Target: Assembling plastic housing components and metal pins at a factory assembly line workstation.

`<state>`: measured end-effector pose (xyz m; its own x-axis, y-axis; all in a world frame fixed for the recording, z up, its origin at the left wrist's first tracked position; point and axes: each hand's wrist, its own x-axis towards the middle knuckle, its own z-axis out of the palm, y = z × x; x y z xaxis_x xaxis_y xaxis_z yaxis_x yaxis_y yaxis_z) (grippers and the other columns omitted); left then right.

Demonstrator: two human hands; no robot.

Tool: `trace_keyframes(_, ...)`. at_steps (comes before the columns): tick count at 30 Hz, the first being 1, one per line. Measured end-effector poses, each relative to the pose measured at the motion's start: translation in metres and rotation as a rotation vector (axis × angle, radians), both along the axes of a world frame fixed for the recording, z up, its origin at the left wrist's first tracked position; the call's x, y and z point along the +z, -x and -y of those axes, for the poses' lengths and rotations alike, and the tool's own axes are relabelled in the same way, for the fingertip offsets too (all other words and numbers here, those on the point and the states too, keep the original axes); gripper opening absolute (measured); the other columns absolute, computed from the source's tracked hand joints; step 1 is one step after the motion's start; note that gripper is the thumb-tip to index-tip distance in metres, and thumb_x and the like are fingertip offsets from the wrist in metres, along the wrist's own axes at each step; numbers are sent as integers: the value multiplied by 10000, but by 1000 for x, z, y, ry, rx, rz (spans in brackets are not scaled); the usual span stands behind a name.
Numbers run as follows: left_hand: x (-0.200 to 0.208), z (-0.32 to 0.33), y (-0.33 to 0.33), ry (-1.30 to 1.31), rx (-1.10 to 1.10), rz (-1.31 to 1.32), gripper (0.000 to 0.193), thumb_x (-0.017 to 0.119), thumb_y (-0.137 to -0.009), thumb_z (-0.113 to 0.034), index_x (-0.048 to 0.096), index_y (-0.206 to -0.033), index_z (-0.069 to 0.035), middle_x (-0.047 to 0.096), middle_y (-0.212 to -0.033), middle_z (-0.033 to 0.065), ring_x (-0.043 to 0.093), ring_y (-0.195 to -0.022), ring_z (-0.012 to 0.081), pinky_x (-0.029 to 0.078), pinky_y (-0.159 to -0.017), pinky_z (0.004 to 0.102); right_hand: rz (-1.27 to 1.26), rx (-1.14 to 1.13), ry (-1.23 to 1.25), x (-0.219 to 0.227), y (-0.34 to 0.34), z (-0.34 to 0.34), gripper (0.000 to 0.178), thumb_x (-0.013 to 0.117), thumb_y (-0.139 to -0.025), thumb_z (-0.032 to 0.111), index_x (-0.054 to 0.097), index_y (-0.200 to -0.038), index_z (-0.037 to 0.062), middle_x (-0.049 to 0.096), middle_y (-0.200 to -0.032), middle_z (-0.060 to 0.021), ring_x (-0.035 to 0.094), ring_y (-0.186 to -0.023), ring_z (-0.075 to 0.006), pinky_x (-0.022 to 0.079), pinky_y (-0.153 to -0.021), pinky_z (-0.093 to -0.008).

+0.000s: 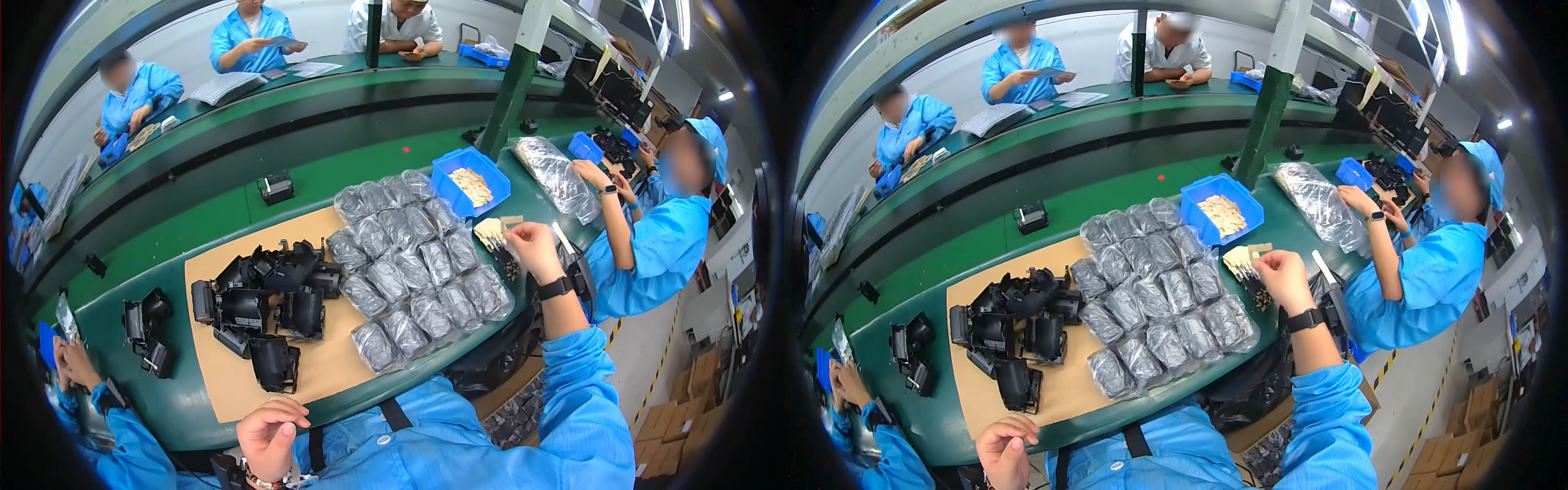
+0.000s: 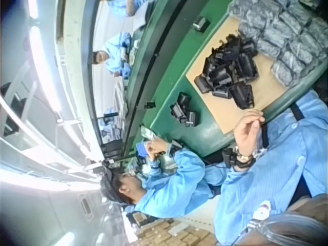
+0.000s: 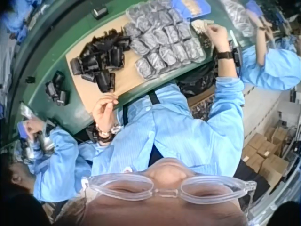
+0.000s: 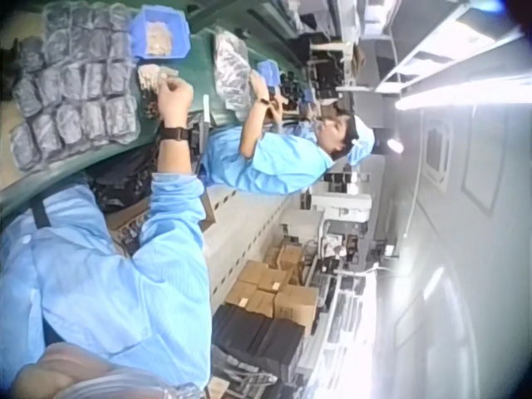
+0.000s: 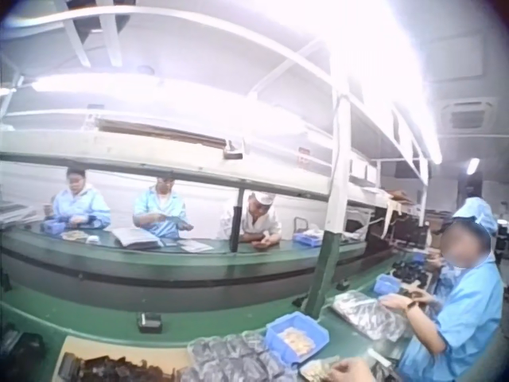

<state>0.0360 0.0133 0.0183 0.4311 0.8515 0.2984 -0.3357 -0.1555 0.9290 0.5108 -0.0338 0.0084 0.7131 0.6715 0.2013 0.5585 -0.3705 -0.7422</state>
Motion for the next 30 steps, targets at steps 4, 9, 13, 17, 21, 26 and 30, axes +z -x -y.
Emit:
trace_keyframes(4, 14, -6, -7, 77, -144, -49, 108, 554, -827, -34, 599, -879, 50, 620, -832, 161, 593, -788, 248, 464, -743, 365, -287, 176, -382, 34, 40, 3, 70, 661, -771, 38, 645, -765, -31, 639, -712, -35, 561, -624, -67, 439, -573, -190)
trace_keyframes(9, 17, -6, -45, 96, -419, -246, 397, 514, -873, 0, 413, -1255, 38, 531, -1182, 165, 531, -1051, 194, 412, -822, 262, -562, 661, -178, 61, 167, 10, 72, 707, -724, 9, 641, -752, -1, 650, -721, -35, 587, -659, -64, 467, -590, -196)
trace_keyframes(13, 11, -4, -74, 377, -386, -1, 345, 512, -872, 22, 457, -1211, 55, 557, -1123, 150, 551, -1005, 169, 433, -834, 257, -437, 865, -67, 54, 211, 8, 104, 721, -717, 40, 640, -778, 19, 648, -704, -43, 600, -625, -88, 472, -568, -210)
trace_keyframes(17, 3, -6, -72, 329, -261, -10, 196, 564, -859, 4, 587, -1044, 61, 611, -935, 81, 580, -872, 117, 463, -733, 219, 25, 821, -298, 48, 233, 1, 222, 767, -648, 86, 632, -817, 38, 596, -720, -70, 590, -650, -207, 465, -565, -275)
trace_keyframes(21, 6, -8, -65, 199, -169, -124, 137, 565, -827, 71, 608, -956, 91, 612, -902, 124, 598, -821, 139, 489, -741, 239, 437, 668, -487, 38, 246, 2, 268, 797, -581, 114, 623, -783, 83, 498, -756, -45, 501, -655, -219, 396, -547, -308)
trace_keyframes(26, 2, -5, -63, 136, -145, -165, 146, 571, -811, 89, 610, -952, 92, 609, -891, 124, 594, -793, 137, 484, -712, 233, 462, 649, -492, 40, 252, -1, 259, 781, -617, 129, 626, -812, 57, 536, -802, -60, 526, -684, -236, 420, -620, -320)
trace_keyframes(30, 3, -12, -64, -61, -171, -270, 135, 584, -781, 92, 627, -907, 73, 624, -836, 124, 590, -717, 132, 464, -627, 230, -44, 874, -348, 34, 249, -5, 187, 702, -726, 74, 631, -874, -15, 613, -880, -102, 582, -760, -251, 463, -676, -320)
